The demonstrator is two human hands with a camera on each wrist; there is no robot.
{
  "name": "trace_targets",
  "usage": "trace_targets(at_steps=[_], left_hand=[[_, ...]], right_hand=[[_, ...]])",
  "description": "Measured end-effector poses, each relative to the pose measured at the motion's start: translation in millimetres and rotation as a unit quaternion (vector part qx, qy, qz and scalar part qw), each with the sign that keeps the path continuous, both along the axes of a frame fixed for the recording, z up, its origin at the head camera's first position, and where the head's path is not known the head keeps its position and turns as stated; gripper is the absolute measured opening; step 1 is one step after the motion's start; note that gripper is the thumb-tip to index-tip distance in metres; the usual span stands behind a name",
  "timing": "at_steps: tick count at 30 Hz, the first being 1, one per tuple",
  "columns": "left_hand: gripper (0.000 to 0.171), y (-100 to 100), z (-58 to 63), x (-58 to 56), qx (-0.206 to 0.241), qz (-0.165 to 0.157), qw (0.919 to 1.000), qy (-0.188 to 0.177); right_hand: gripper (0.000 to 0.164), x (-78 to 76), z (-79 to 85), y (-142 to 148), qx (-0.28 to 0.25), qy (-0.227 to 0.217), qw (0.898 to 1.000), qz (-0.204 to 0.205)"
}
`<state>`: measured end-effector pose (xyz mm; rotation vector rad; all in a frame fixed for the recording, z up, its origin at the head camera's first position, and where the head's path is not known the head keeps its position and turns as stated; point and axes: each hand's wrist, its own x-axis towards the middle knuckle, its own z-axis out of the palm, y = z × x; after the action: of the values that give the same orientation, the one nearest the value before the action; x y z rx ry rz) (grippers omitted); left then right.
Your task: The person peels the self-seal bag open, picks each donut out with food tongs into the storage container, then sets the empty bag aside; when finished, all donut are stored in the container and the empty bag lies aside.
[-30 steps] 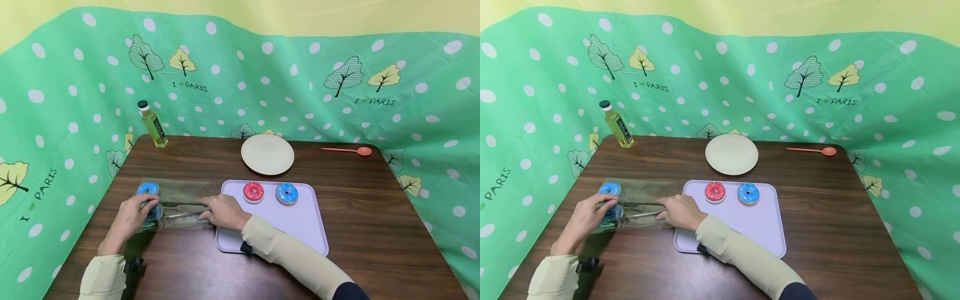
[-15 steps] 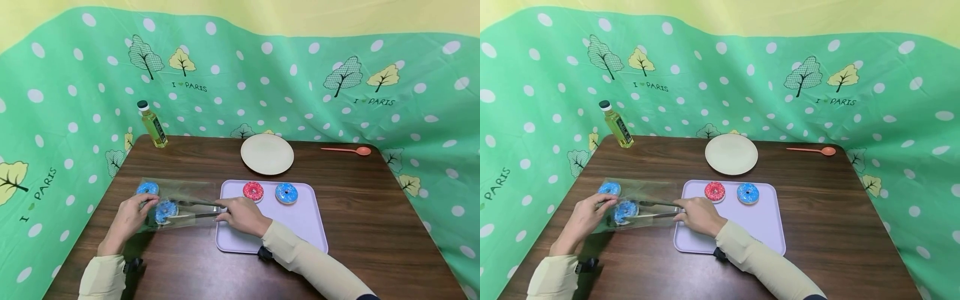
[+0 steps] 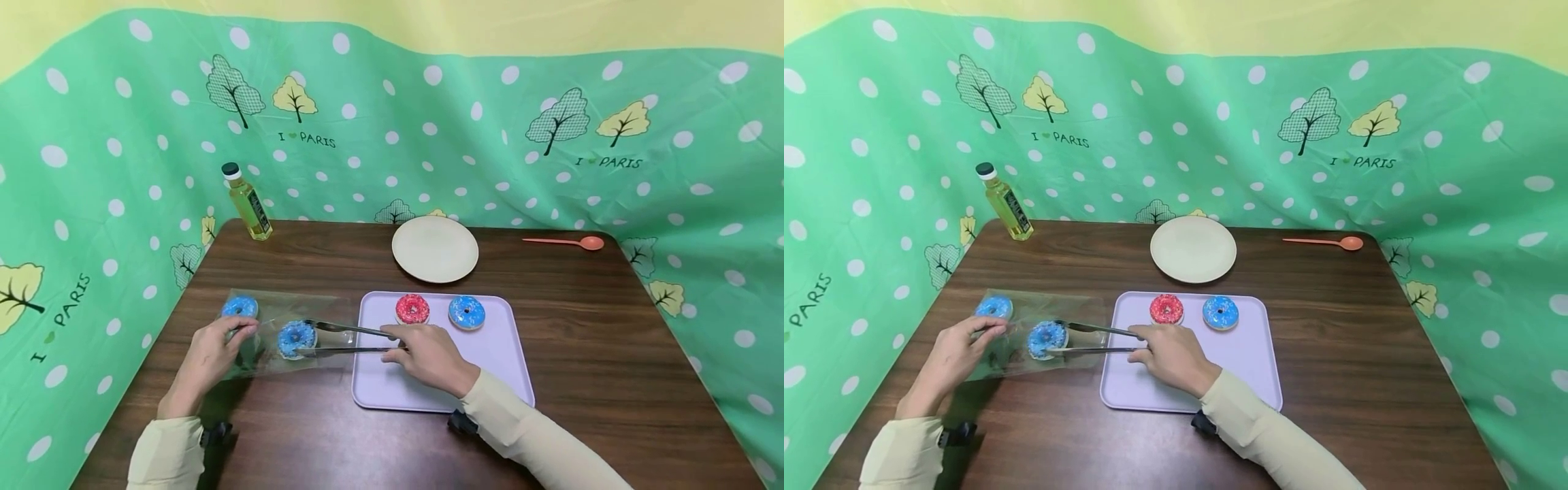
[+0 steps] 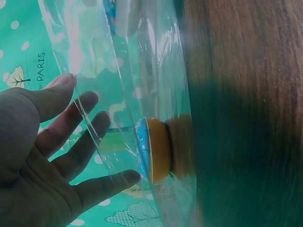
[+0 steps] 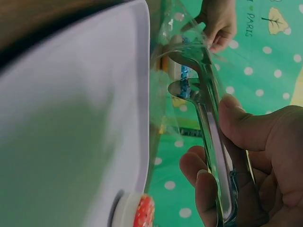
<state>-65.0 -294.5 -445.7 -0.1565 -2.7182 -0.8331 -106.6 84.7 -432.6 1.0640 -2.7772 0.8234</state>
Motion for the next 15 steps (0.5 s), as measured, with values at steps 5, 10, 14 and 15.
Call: trace_targets(at_steps=[5, 10, 14, 15], left_hand=[[0.011, -0.2, 0.2, 1.0, 0.001, 0.003, 1.0, -0.004], [0.012, -1.5, -0.5, 1.8, 0.004, 0.007, 0.9999, -0.006], [0.012, -2.1, -1.3, 1.3, 0.005, 0.008, 0.9999, -0.004], [0.012, -2.2, -1.5, 1.1, 0.006, 0.008, 0.9999, -0.003]], right_hand=[[0.041, 5.8, -1.9, 15.9, -0.017, 0.009, 1.0, -0.018], [0.042, 14.1, -0.4, 33.2, -0.025, 0.02, 0.999, -0.039], [0.042, 21.3, 1.7, 47.9, -0.023, 0.018, 0.997, -0.065], [0.042, 23.2, 2.5, 51.7, -0.02, 0.016, 0.997, -0.073]])
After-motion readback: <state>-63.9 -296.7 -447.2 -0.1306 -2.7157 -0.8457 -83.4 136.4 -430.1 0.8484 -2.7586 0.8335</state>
